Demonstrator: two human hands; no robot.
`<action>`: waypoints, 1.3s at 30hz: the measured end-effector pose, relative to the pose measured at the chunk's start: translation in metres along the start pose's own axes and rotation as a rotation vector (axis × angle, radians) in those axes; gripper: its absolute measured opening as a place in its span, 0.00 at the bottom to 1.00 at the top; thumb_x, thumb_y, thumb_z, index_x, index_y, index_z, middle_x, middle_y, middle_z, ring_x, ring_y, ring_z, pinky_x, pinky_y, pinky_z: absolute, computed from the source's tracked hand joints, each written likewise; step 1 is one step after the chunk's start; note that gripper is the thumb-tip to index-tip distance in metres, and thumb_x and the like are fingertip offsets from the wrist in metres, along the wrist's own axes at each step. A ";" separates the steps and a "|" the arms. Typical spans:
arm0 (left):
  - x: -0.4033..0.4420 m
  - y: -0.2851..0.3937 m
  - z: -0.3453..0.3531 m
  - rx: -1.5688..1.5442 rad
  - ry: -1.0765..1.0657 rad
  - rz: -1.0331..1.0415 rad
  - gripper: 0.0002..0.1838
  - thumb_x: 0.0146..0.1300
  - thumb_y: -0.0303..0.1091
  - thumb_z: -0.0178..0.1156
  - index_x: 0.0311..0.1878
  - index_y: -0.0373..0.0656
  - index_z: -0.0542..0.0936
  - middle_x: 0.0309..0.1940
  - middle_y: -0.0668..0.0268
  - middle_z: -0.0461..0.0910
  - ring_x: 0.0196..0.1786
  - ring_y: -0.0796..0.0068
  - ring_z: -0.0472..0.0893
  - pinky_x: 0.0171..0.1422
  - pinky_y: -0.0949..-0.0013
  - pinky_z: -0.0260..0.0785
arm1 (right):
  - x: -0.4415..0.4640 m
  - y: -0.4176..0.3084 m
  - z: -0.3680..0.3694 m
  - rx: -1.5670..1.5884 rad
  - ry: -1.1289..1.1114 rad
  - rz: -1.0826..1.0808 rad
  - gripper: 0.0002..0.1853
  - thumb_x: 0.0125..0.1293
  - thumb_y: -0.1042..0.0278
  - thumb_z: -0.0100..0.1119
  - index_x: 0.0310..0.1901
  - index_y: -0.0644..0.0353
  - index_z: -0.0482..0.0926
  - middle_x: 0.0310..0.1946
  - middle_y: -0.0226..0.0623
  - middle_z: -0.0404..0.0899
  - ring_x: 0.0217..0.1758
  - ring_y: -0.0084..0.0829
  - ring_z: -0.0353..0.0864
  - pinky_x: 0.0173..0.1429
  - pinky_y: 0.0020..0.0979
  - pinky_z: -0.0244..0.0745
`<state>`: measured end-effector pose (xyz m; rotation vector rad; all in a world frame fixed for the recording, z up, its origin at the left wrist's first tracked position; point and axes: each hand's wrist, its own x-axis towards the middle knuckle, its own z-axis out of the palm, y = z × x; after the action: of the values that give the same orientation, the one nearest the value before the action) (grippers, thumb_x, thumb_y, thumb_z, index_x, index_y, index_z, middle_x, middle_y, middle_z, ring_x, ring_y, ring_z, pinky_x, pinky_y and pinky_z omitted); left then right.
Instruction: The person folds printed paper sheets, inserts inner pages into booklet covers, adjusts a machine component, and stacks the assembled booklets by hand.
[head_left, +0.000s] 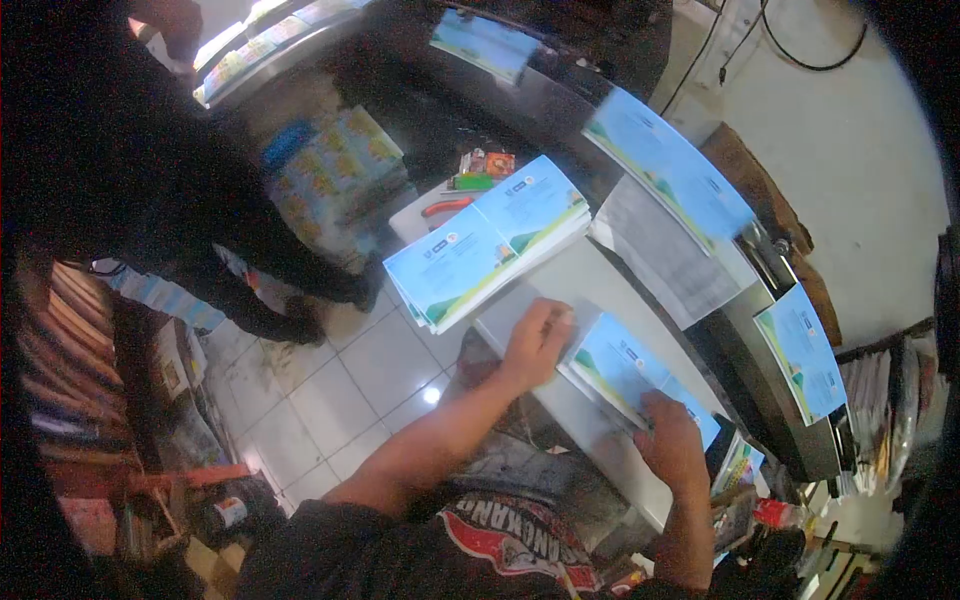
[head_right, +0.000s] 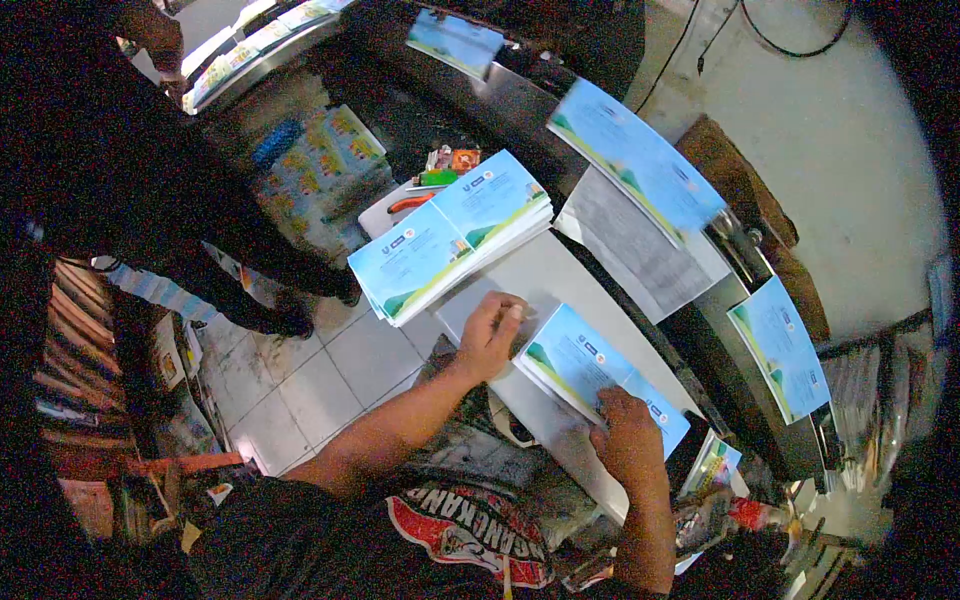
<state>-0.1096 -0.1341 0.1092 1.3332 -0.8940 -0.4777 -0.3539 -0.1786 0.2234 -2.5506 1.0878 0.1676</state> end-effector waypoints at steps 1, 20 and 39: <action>0.001 0.001 -0.001 -0.019 -0.005 0.001 0.11 0.70 0.37 0.54 0.45 0.37 0.76 0.37 0.61 0.76 0.39 0.70 0.77 0.45 0.67 0.70 | 0.000 0.002 -0.004 -0.003 0.002 0.003 0.28 0.57 0.64 0.63 0.61 0.57 0.72 0.60 0.46 0.73 0.61 0.49 0.72 0.63 0.45 0.70; 0.002 -0.003 -0.002 0.004 -0.006 -0.013 0.10 0.69 0.36 0.55 0.45 0.38 0.76 0.36 0.60 0.76 0.38 0.70 0.77 0.43 0.67 0.70 | -0.001 0.263 -0.087 0.008 0.798 0.367 0.22 0.60 0.76 0.55 0.57 0.62 0.76 0.58 0.45 0.77 0.61 0.40 0.75 0.64 0.39 0.68; 0.001 -0.006 -0.002 0.002 -0.026 -0.003 0.10 0.69 0.36 0.55 0.46 0.39 0.76 0.36 0.61 0.76 0.39 0.70 0.77 0.45 0.68 0.70 | 0.005 0.013 0.020 -0.125 0.001 0.018 0.40 0.49 0.50 0.72 0.63 0.58 0.69 0.69 0.50 0.61 0.70 0.51 0.61 0.71 0.46 0.61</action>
<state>-0.1063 -0.1346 0.1034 1.3327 -0.9142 -0.4983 -0.3590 -0.1831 0.2000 -2.6513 1.1341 0.2459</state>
